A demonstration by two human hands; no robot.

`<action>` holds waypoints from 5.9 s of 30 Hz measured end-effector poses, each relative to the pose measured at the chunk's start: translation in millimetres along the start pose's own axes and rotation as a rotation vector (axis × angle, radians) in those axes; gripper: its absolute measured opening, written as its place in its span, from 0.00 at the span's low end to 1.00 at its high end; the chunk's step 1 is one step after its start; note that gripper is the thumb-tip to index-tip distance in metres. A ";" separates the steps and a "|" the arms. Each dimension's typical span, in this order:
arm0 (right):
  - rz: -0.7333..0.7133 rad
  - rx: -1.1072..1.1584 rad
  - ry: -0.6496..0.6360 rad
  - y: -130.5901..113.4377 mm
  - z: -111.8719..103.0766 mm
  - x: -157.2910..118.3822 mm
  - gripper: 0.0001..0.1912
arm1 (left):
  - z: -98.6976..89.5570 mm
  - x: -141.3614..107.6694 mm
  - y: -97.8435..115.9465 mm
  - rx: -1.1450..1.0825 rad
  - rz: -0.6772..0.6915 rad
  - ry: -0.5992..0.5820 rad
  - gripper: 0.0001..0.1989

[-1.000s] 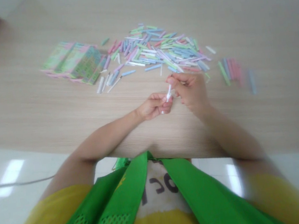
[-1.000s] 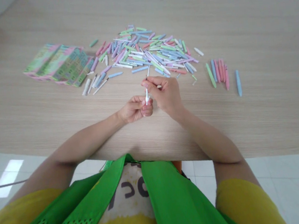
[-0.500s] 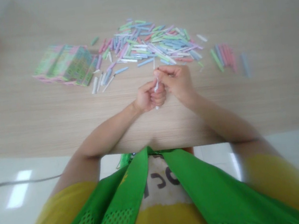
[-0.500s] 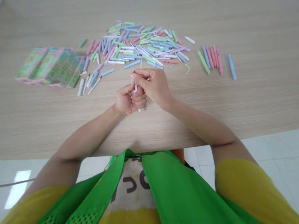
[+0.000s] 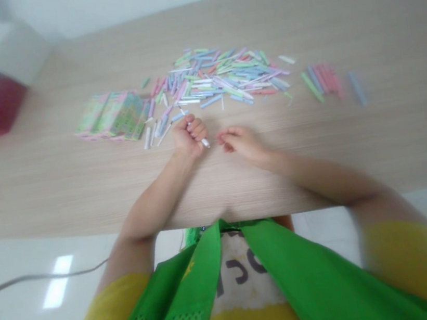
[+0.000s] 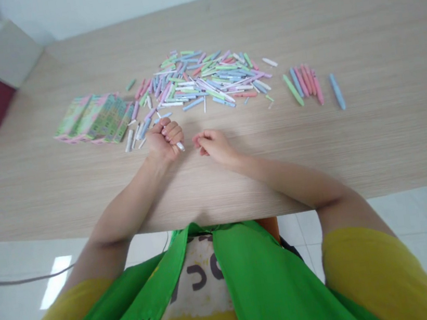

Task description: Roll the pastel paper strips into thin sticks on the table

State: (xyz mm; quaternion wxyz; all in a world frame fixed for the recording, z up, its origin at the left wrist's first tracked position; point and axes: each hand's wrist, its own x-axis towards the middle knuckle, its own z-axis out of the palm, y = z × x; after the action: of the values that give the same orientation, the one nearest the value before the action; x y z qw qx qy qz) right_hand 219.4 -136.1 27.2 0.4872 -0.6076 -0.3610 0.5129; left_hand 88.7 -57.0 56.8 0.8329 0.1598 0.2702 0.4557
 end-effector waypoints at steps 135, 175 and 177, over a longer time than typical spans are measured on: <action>-0.049 0.210 0.227 -3.5 -31.9 12.5 0.14 | -33.6 17.5 -44.7 0.342 -0.298 -0.235 0.14; 0.333 0.164 -0.136 -42.1 -30.7 -26.6 0.09 | -46.5 38.1 -38.8 0.672 0.986 0.077 0.27; 0.262 0.144 -0.101 -51.2 -40.5 -27.3 0.16 | -48.5 45.1 -37.8 0.648 0.964 0.116 0.26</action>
State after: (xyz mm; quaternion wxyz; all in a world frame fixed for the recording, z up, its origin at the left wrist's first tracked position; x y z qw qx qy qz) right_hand 256.2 -157.1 83.8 0.4398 -0.5865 -0.2652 0.6263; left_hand 105.1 -38.1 -15.3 0.4239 0.4861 0.3377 0.6856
